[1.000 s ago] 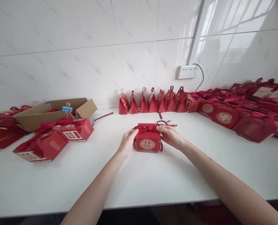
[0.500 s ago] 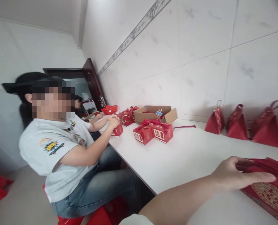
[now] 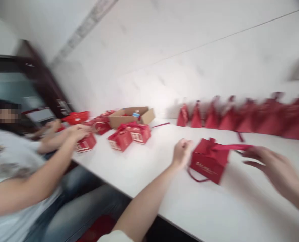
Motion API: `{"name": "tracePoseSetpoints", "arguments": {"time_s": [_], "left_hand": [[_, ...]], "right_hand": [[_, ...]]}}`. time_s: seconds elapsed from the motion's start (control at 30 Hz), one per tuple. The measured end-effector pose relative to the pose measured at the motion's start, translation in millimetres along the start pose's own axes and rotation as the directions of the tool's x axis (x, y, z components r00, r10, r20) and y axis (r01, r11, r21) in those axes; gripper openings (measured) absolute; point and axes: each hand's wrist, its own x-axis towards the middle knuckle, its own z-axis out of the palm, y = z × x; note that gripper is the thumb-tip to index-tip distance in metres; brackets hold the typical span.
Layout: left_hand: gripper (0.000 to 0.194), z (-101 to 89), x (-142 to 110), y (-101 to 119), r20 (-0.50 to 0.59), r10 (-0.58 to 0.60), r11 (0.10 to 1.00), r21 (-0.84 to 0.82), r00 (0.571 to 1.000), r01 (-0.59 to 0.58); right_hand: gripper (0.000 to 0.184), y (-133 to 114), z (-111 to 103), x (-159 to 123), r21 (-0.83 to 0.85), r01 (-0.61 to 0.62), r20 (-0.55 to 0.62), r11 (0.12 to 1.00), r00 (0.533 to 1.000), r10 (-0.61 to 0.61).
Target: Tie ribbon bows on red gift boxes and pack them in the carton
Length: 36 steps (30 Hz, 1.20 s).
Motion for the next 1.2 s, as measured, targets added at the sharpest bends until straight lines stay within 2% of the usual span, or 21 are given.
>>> {"name": "tracePoseSetpoints", "arguments": {"time_s": [0.03,0.07,0.13,0.2,0.37,0.47,0.57,0.63,0.7,0.77,0.83,0.93,1.07,1.13,1.2], "left_hand": [[0.027,0.2,-1.2,0.2,0.051,0.045,0.999,-0.001,0.998,-0.045],[0.027,0.4,-1.5,-0.4,0.068,0.085,0.996,-0.007,0.994,-0.084],[0.025,0.7,-0.7,-3.0,0.091,0.149,0.989,-0.015,0.985,-0.149],[0.023,0.7,0.4,-5.0,0.107,0.172,0.985,-0.011,0.979,-0.172],[0.024,-0.1,2.9,-4.0,0.19,0.141,0.99,-0.028,0.972,-0.138],[0.03,-0.6,5.9,-2.8,0.122,0.074,0.995,-0.083,0.99,-0.064],[0.035,-1.7,9.0,-1.9,0.073,0.005,0.982,-0.189,0.997,0.009],[0.037,-2.5,10.2,-0.6,0.084,-0.02,0.971,-0.237,0.996,0.04],[0.039,-3.2,10.2,1.1,0.12,-0.014,0.964,-0.264,0.993,0.045],[0.04,-4.0,9.2,3.0,0.191,0.012,0.959,-0.28,0.982,0.043],[0.042,-5.1,7.3,4.4,0.286,0.05,0.956,-0.29,0.957,0.036],[0.047,-7.1,3.9,5.3,0.426,0.122,0.959,-0.285,0.897,0.005],[0.053,-9.1,0.7,6.2,0.516,0.175,0.959,-0.281,0.838,-0.027],[0.053,-9.6,-0.5,7.3,0.522,0.184,0.96,-0.279,0.833,-0.037],[0.05,-9.9,-1.8,8.5,0.522,0.181,0.962,-0.269,0.834,-0.041]], "right_hand": [[0.036,-11.8,-14.7,-6.5,0.028,-0.056,-0.068,0.998,0.996,0.058],[0.044,-21.8,-22.3,-11.5,0.062,-0.074,-0.086,0.995,0.993,0.08],[0.059,-34.2,-22.7,-14.8,0.111,-0.046,-0.051,0.993,0.997,0.052],[0.064,-38.1,-15.9,-13.3,0.115,-0.031,-0.003,0.993,1.0,0.031],[0.039,-41.9,-10.4,-17.6,0.028,-0.091,0.095,0.995,0.992,0.088],[0.039,-45.8,-13.9,-21.1,-0.054,-0.116,0.084,0.992,0.989,0.121],[0.044,-48.7,-15.9,-22.8,-0.169,-0.011,0.068,0.986,0.997,0.023],[0.047,-50.5,-14.8,-26.2,-0.214,0.081,0.173,0.973,0.984,-0.044],[0.063,-52.7,-11.4,-32.7,-0.23,0.128,0.341,0.965,0.939,-0.043],[0.086,-55.1,-6.4,-41.3,-0.263,0.149,0.485,0.953,0.875,-0.003],[0.106,-57.8,-1.1,-50.1,-0.318,0.171,0.564,0.933,0.825,0.041],[0.123,-62.6,4.9,-59.9,-0.396,0.203,0.61,0.895,0.787,0.092],[0.126,-69.5,7.5,-65.4,-0.445,0.248,0.647,0.86,0.753,0.118],[0.118,-70.3,7.4,-65.1,-0.47,0.291,0.632,0.833,0.77,0.087],[0.108,-67.4,7.0,-62.9,-0.476,0.393,0.61,0.786,0.792,-0.027]]}}
